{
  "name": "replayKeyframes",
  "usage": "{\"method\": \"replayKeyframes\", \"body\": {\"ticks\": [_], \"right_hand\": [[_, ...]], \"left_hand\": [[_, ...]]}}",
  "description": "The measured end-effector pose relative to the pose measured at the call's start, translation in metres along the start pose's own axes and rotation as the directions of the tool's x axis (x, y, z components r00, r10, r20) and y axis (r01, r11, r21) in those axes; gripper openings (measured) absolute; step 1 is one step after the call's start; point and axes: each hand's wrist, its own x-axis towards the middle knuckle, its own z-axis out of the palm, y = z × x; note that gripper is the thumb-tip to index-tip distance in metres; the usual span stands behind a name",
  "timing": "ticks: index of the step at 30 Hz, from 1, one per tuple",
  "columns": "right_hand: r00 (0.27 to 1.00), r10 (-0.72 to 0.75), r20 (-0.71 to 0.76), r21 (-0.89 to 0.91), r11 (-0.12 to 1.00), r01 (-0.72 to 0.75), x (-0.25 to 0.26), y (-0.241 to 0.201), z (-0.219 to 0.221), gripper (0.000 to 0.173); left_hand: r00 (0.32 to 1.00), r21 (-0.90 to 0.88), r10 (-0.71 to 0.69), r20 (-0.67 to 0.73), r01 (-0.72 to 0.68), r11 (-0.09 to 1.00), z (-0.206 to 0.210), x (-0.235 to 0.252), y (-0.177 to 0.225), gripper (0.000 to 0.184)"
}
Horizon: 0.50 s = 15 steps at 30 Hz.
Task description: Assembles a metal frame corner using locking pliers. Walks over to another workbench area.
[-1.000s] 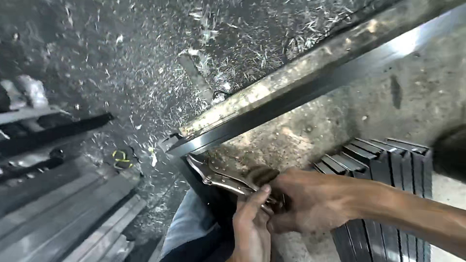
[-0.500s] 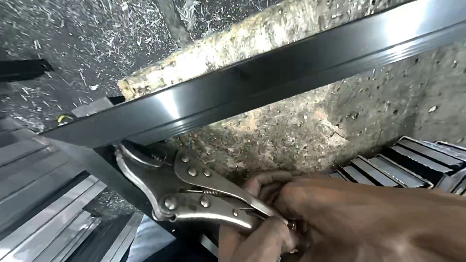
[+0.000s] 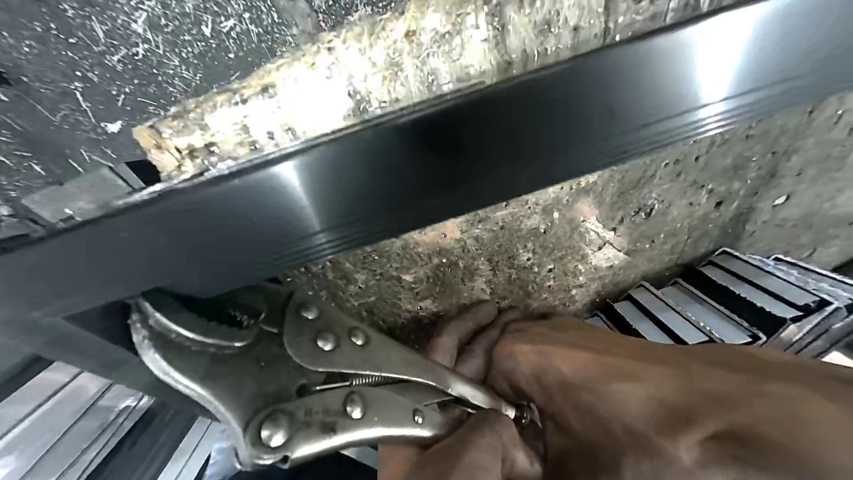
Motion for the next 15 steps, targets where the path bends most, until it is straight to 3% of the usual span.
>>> {"method": "replayKeyframes", "body": {"ticks": [6,10,15], "right_hand": [[0.999,-0.024,-0.035,-0.059,0.998,0.022,0.0036,0.0028,0.0047,0.026],[0.998,0.033,0.058,0.024,0.999,-0.034,0.007,-0.0019,0.0,0.024],[0.999,-0.033,0.011,-0.02,0.999,0.033,0.0068,-0.0011,0.0006,0.025]], "left_hand": [[0.997,-0.023,-0.043,-0.056,0.042,0.999,-0.0037,0.0005,-0.0059,0.042],[0.986,-0.016,0.007,-0.164,-0.01,1.0,0.0031,-0.0056,-0.0021,0.023],[0.991,-0.061,-0.075,-0.113,0.069,0.996,0.002,-0.0014,0.0002,0.043]]}}
